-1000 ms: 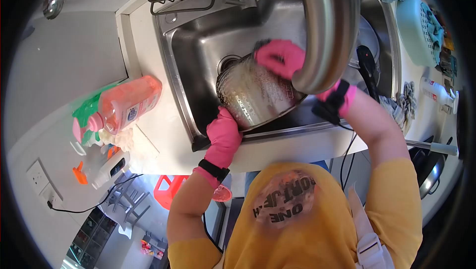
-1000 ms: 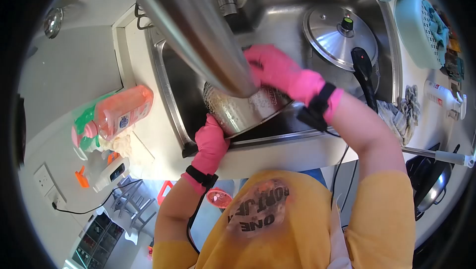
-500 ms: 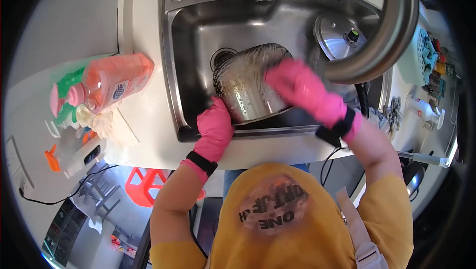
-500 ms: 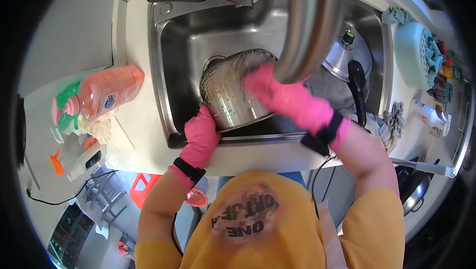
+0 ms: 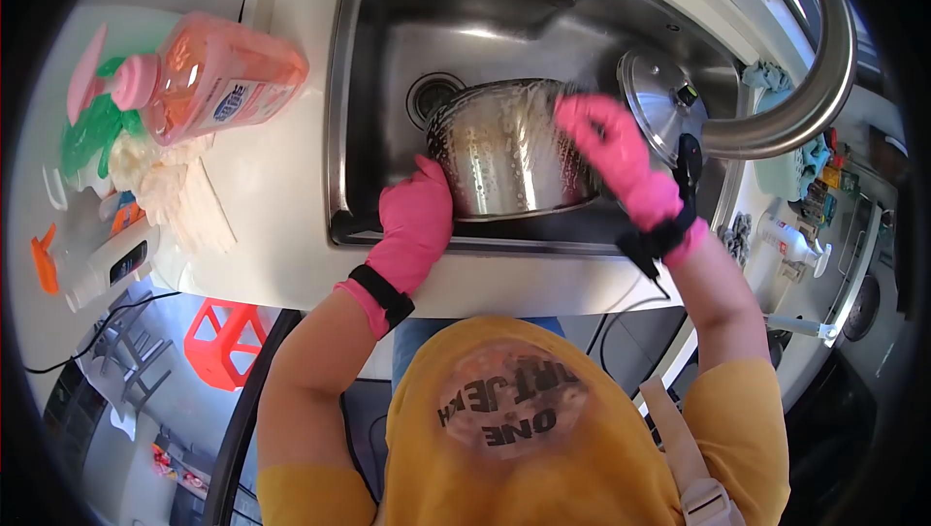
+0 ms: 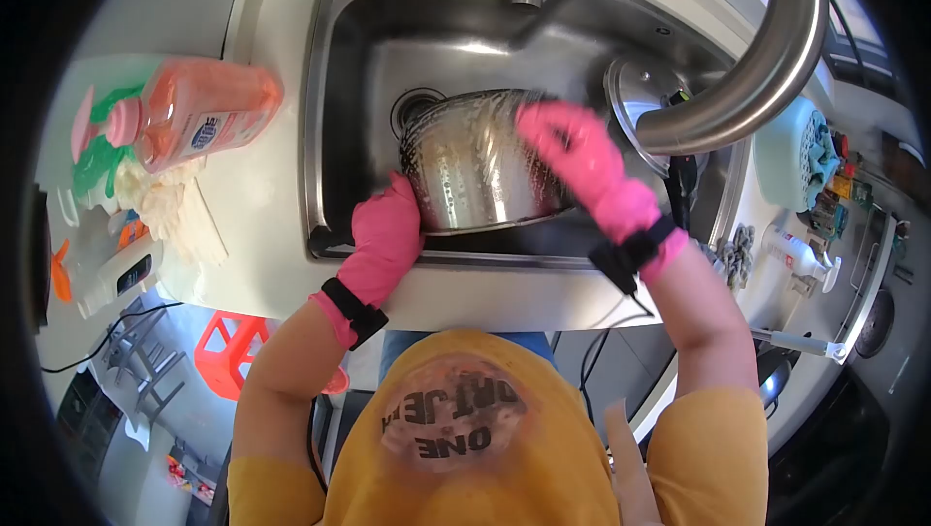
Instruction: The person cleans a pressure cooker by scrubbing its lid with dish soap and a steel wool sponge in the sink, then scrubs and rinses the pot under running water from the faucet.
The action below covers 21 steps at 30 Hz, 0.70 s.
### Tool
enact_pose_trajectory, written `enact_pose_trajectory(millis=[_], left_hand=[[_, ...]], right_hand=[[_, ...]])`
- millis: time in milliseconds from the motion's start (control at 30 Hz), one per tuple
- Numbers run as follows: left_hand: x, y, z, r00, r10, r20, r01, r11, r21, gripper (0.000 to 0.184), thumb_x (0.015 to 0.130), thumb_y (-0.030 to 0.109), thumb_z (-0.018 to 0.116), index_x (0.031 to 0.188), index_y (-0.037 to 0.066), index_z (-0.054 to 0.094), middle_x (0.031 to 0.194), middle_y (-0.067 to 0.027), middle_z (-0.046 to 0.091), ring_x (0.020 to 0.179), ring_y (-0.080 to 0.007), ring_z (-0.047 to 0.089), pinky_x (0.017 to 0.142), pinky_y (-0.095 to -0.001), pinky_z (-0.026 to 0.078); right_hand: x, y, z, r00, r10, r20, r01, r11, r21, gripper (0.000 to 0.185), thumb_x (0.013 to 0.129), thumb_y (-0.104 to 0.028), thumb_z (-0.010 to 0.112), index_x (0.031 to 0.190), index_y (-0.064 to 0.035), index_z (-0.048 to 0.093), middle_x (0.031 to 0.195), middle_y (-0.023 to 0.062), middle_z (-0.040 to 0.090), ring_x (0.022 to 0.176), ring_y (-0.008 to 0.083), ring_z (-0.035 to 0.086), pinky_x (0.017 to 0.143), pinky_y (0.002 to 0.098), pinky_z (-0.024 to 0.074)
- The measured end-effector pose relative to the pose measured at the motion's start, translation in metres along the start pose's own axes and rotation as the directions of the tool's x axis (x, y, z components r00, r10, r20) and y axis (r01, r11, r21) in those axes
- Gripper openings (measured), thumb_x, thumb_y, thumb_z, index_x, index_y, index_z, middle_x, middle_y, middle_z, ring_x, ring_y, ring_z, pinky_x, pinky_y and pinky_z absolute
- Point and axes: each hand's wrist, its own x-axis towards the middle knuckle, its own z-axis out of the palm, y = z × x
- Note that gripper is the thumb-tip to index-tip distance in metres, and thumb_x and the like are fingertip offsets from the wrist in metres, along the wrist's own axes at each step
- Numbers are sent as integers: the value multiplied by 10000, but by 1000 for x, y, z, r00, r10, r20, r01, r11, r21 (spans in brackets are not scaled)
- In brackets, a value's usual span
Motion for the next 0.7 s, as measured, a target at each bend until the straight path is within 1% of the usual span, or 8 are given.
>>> enact_pose_trajectory(millis=[100, 233, 367, 433, 500, 533, 667, 700], left_hand=[[0, 0, -1, 1000, -21, 15, 21, 1000, -10, 831, 688, 250, 764, 1361, -88, 413, 965, -99, 684, 806, -252, 688, 696, -403, 523], [-1, 1, -3, 1000, -23, -4, 22, 999, -40, 687, 774, 206, 677, 1348, -84, 436, 953, -96, 690, 818, -245, 694, 691, -409, 525], [-4, 5, -4, 997, -32, -67, 28, 997, -70, 571, 829, 166, 608, 1325, -78, 466, 924, -92, 701, 816, -239, 701, 691, -411, 529], [2, 1, -2, 994, -31, -104, 22, 996, -82, 540, 841, 156, 592, 1315, -76, 476, 913, -91, 705, 809, -236, 703, 695, -409, 530], [0, 4, 5, 991, -25, -130, 12, 995, -102, 516, 852, 149, 580, 1306, -75, 484, 905, -92, 708, 798, -233, 704, 698, -406, 530], [2, 4, 3, 990, -35, -139, 17, 992, -129, 510, 854, 148, 578, 1303, -76, 484, 902, -92, 709, 798, -235, 704, 702, -408, 529], [-3, 5, 2, 986, -53, -159, 19, 978, -209, 494, 858, 133, 570, 1294, -83, 484, 894, -94, 713, 794, -243, 705, 708, -416, 524], [-2, 5, 1, 984, -53, -170, 15, 976, -218, 490, 857, 127, 567, 1291, -85, 483, 893, -95, 714, 793, -245, 706, 707, -418, 522]], right_hand=[[21, 5, -1, 999, -44, -21, 42, 995, -94, 213, 930, -204, 673, 1026, -19, 717, 955, 150, 713, 917, 253, 684, 871, 327, 521], [-5, -75, 34, 773, -257, 580, 552, 723, -416, 284, 737, -102, 687, 1017, -127, 732, 768, 120, 616, 746, 336, 605, 714, 421, 516], [65, -32, 21, 935, -250, 251, 310, 920, -240, 134, 862, -102, 642, 959, -87, 734, 868, 145, 686, 781, 360, 619, 767, 402, 517], [72, -41, 19, 859, -334, 387, 475, 802, -361, 117, 897, -139, 640, 947, -93, 736, 883, 139, 699, 760, 345, 621, 745, 428, 513], [31, -69, 36, 823, -139, 551, 441, 768, -465, 114, 878, -120, 648, 944, -102, 738, 862, 133, 695, 741, 337, 621, 726, 439, 517], [12, -85, 52, 683, -332, 650, 684, 601, -413, 135, 850, -121, 668, 964, -123, 742, 708, 109, 578, 718, 326, 601, 702, 401, 509], [56, -55, 40, 896, -181, 406, 328, 886, -328, 149, 873, -132, 676, 996, -69, 732, 926, 158, 705, 894, 329, 668, 812, 387, 540], [76, -43, 30, 913, -168, 371, 338, 822, -458, 157, 883, -127, 662, 1012, -63, 726, 948, 165, 701, 896, 327, 663, 826, 399, 531]])
